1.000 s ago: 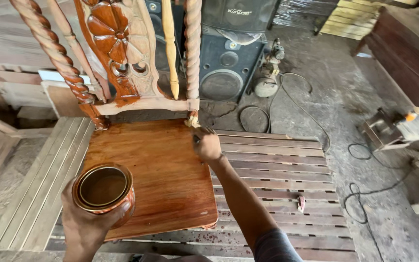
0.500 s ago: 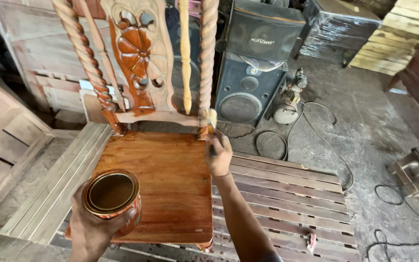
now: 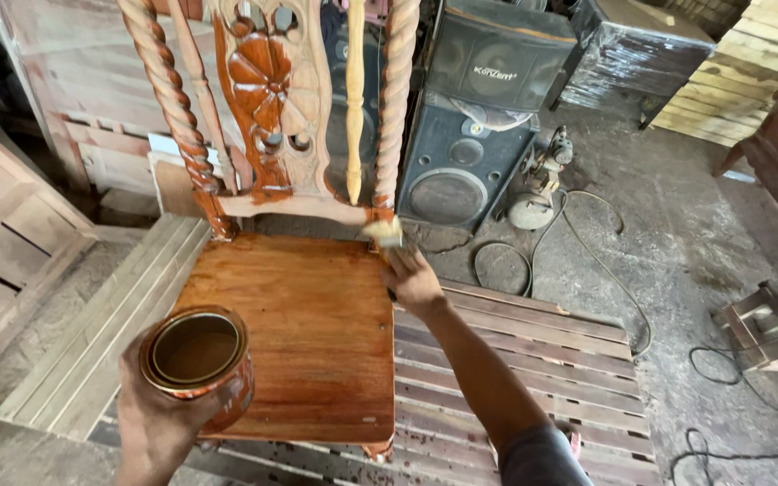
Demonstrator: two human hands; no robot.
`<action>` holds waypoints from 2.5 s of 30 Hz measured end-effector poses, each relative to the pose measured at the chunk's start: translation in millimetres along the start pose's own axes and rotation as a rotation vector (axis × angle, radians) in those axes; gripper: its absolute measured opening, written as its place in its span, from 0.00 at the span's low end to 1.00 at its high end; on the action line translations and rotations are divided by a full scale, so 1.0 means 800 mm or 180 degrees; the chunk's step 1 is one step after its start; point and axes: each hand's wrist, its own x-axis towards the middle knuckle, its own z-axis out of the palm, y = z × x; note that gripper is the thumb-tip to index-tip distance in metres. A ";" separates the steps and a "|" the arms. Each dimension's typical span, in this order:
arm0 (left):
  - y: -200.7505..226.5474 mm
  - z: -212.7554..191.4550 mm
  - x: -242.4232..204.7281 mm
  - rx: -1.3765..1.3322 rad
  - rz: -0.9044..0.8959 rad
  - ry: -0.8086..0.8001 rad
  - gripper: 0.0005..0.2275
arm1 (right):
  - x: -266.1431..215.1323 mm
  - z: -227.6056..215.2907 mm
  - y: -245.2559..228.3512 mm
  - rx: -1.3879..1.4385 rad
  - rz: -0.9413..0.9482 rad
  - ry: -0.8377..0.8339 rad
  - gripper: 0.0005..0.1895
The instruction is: The person applies a liquid finish to a small wooden table and then to a wooden chair with a paintbrush, dipping the brush into a can of finish between strokes.
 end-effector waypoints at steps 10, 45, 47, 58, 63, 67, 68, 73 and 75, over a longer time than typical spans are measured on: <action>-0.005 0.011 0.004 -0.0298 -0.0022 -0.0178 0.42 | -0.009 -0.003 -0.017 0.0659 0.0491 -0.0256 0.11; 0.041 0.060 0.028 -0.0508 -0.0093 -0.0681 0.36 | 0.115 -0.044 0.119 0.4694 0.4449 0.2235 0.09; 0.043 0.061 0.034 -0.0549 0.0105 -0.0820 0.32 | 0.119 -0.058 0.127 0.4107 0.3936 0.2481 0.08; 0.052 0.038 0.005 -0.0767 -0.0512 -0.0727 0.30 | 0.222 -0.021 0.173 0.2232 0.2418 0.0392 0.18; 0.025 0.036 -0.042 -0.0588 -0.0510 -0.0277 0.44 | 0.223 -0.058 0.164 0.2516 0.3365 -0.0889 0.23; 0.016 0.038 -0.064 -0.0383 -0.0519 -0.0250 0.44 | 0.210 -0.046 0.162 0.2691 0.2759 -0.0015 0.20; 0.016 0.042 -0.067 -0.0478 -0.0389 -0.0235 0.44 | 0.212 -0.040 0.163 0.2315 0.2904 0.0002 0.22; 0.023 0.039 -0.075 -0.0736 -0.0370 -0.0192 0.46 | 0.184 -0.038 0.160 0.2779 0.2832 0.0279 0.17; 0.026 0.035 -0.076 -0.0671 -0.0400 -0.0256 0.45 | 0.177 -0.047 0.160 0.2646 0.2759 0.0444 0.18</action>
